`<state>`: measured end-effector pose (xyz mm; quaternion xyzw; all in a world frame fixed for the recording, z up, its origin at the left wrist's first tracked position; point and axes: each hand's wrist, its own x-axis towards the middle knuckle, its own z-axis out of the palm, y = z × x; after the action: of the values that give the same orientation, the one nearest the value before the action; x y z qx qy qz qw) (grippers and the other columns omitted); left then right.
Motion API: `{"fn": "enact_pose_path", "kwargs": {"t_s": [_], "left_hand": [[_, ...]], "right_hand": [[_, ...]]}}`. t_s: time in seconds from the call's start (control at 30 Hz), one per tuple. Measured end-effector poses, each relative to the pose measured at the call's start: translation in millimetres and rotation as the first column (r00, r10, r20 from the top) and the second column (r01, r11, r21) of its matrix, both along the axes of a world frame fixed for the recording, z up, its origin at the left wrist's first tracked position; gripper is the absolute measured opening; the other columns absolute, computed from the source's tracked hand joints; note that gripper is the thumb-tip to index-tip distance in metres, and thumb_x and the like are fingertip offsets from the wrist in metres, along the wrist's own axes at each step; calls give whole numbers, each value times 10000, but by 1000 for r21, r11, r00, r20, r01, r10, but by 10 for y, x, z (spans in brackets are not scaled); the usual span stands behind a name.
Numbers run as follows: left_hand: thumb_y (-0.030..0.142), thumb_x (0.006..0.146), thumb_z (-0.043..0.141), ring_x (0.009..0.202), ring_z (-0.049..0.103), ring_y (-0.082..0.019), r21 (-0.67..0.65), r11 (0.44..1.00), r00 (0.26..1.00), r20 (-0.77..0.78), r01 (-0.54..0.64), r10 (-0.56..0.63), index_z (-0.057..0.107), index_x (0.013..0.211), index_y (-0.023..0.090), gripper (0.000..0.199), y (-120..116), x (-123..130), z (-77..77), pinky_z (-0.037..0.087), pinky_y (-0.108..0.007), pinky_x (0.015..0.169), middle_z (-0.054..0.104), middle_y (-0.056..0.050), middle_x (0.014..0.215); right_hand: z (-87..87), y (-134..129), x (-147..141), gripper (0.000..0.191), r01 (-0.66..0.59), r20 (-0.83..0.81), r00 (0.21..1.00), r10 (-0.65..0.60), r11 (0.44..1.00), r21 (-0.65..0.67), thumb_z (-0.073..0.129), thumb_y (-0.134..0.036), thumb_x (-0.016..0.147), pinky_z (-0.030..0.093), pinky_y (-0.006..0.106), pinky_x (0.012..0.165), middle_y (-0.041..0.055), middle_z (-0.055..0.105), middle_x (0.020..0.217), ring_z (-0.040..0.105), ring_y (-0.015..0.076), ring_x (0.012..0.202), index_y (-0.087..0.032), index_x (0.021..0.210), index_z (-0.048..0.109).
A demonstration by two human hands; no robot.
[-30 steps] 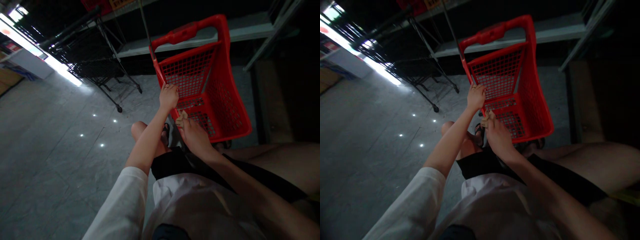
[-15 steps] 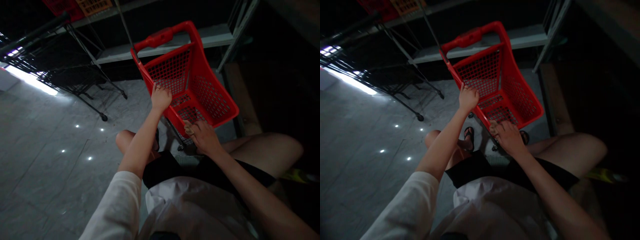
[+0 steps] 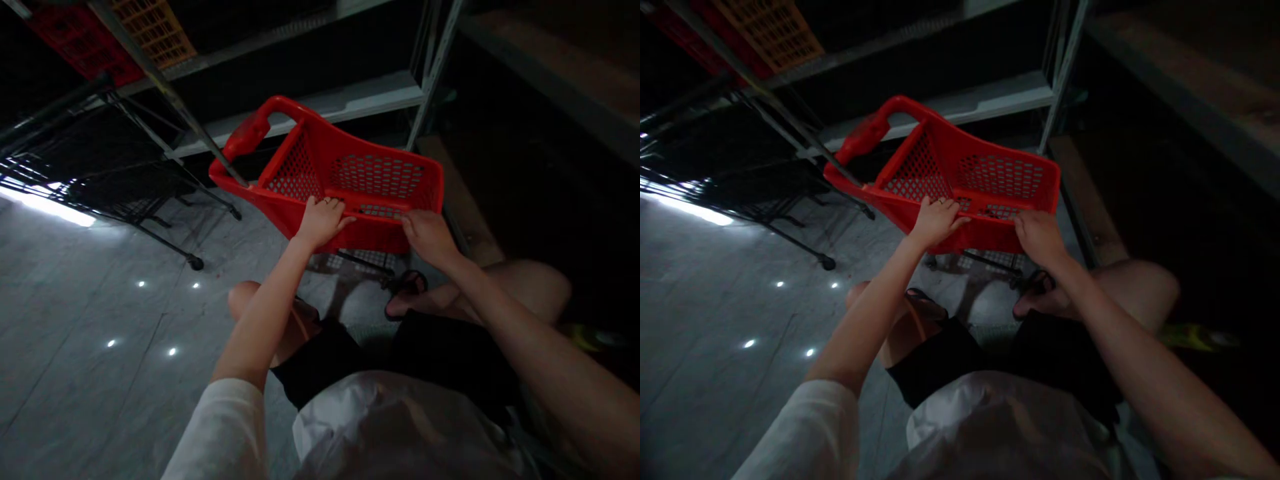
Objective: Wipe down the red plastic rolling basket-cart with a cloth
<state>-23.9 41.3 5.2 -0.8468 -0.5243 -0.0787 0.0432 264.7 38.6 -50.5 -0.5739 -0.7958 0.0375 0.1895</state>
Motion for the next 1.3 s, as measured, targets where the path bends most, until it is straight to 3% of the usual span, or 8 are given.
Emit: {"fn": "enact_pose_path", "kwargs": {"t_s": [0.17, 0.43, 0.57, 0.7, 0.83, 1.03, 1.13, 1.3], "left_hand": [[482, 1155, 446, 1253, 692, -359, 12, 999, 990, -131, -45, 46, 722, 1233, 141, 446, -61, -34, 41, 442, -514, 1045, 786, -178, 1264], [613, 1102, 528, 1264, 662, -351, 14, 991, 989, -57, -136, 137, 685, 1360, 133, 567, -237, -59, -2, 422, -472, 1029, 754, -190, 1347], [533, 1061, 658, 1333, 651, -323, -52, 989, 982, 122, -138, 143, 519, 1606, 217, 645, -242, -24, -4, 420, -465, 1070, 736, -124, 1458], [311, 1053, 640, 1167, 742, -264, -172, 982, 915, 381, -75, 136, 634, 1468, 258, 418, -199, -32, 51, 466, -430, 1072, 820, -49, 1256], [178, 959, 649, 1122, 745, -224, -31, 983, 764, 625, -182, 161, 641, 1295, 195, 336, -242, -410, 195, 566, -335, 981, 780, -84, 1262], [198, 944, 698, 1263, 715, -300, 182, 879, 868, 334, -442, 367, 529, 1498, 183, 580, -404, -1149, 395, 553, -469, 1158, 711, -175, 1432], [192, 1004, 619, 1257, 716, -282, 207, 923, 941, 161, -326, 296, 488, 1583, 186, 594, -393, -815, 226, 480, -487, 1248, 745, -147, 1375], [324, 1043, 614, 1147, 729, -276, 130, 984, 991, 67, -122, 114, 517, 1568, 135, 566, -373, 467, -210, 556, -422, 1068, 753, -152, 1295]], "right_hand": [[66, -43, -661, 457, 180, -244, 955, -170, 983, 19, 356, -231, 1080, 517, 507, 1082, 165, 812, 1207, 713, 333, 1164, -175, 1166, 802], [283, -121, -1384, 401, 43, -813, 579, -67, 998, -52, 478, -382, 1099, 588, 432, 1093, 90, 850, 1193, 786, 257, 1152, -221, 1284, 795], [286, -107, -1318, 336, -87, -842, 536, 58, 996, 13, 623, -430, 1022, 576, 475, 1142, 91, 816, 1286, 755, 267, 1227, -246, 1241, 798], [255, 67, -977, 369, -24, -721, 682, 121, 989, 143, 559, -430, 1037, 559, 475, 1150, 133, 751, 1356, 708, 269, 1269, -228, 1273, 757], [211, 153, -522, 446, 2, -271, 963, 14, 998, 58, 403, -338, 1066, 550, 483, 1105, 206, 787, 1221, 723, 328, 1213, -129, 1147, 789], [263, 41, -436, 665, 127, 249, 966, -73, 970, -208, 281, -427, 1135, 586, 395, 832, 227, 833, 1032, 810, 343, 980, -100, 1052, 854], [362, -30, -577, 703, 156, 298, 951, -80, 957, -242, 234, -401, 1144, 594, 395, 795, 235, 838, 1029, 823, 355, 963, -85, 1097, 860], [498, -95, -641, 610, 121, 352, 936, -1, 940, -318, 289, -334, 1142, 584, 341, 804, 243, 836, 1082, 829, 324, 1010, -88, 1133, 847]]}}
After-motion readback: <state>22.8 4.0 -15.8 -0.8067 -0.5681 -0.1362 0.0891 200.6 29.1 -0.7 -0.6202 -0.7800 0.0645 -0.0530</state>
